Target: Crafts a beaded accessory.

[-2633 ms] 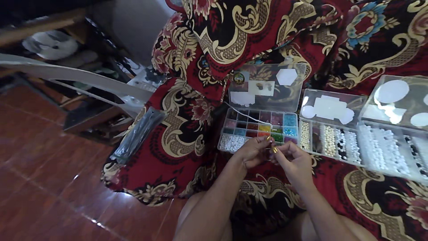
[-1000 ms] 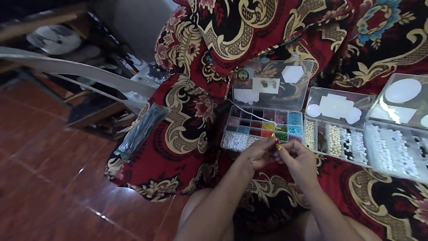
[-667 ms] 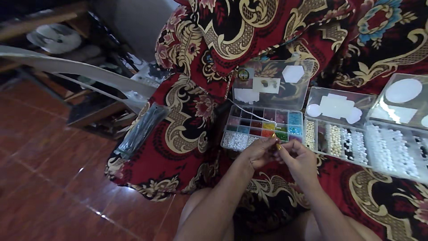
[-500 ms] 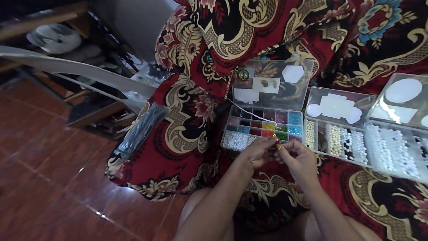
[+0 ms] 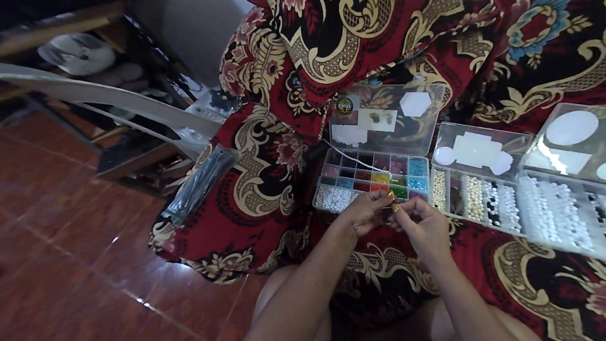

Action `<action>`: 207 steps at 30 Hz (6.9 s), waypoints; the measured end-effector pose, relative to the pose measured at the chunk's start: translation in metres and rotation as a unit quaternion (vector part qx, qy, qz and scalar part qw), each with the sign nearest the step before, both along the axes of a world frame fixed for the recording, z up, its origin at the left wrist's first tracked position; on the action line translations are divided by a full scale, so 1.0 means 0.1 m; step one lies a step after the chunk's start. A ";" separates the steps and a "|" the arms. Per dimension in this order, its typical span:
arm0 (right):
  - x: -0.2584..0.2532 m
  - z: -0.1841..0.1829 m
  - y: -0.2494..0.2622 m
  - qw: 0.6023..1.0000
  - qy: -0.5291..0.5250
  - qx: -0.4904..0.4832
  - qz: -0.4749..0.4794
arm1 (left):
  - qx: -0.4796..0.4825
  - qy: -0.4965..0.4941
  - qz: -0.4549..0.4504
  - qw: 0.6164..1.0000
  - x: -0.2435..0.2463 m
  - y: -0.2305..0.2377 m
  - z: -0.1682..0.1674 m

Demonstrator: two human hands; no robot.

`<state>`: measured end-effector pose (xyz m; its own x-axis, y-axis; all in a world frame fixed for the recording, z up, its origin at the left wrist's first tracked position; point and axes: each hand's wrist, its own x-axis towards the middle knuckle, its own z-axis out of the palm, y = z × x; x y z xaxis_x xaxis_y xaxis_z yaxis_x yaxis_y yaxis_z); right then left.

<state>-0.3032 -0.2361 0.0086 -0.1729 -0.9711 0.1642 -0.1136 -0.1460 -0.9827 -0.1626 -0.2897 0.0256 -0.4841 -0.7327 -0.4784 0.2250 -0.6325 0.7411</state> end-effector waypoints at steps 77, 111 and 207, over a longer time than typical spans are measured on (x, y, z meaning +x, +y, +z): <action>-0.02 0.04 -0.01 0.995 -0.088 0.034 0.039 | -0.164 -0.065 0.018 0.984 0.09 -0.05 0.05; -0.13 0.05 -0.06 0.977 -0.115 0.127 0.125 | -0.119 -0.035 0.261 0.957 0.30 -0.18 0.22; -0.01 -0.10 0.01 0.993 0.029 -0.105 0.038 | -0.017 0.028 -0.039 0.999 0.19 -0.02 -0.01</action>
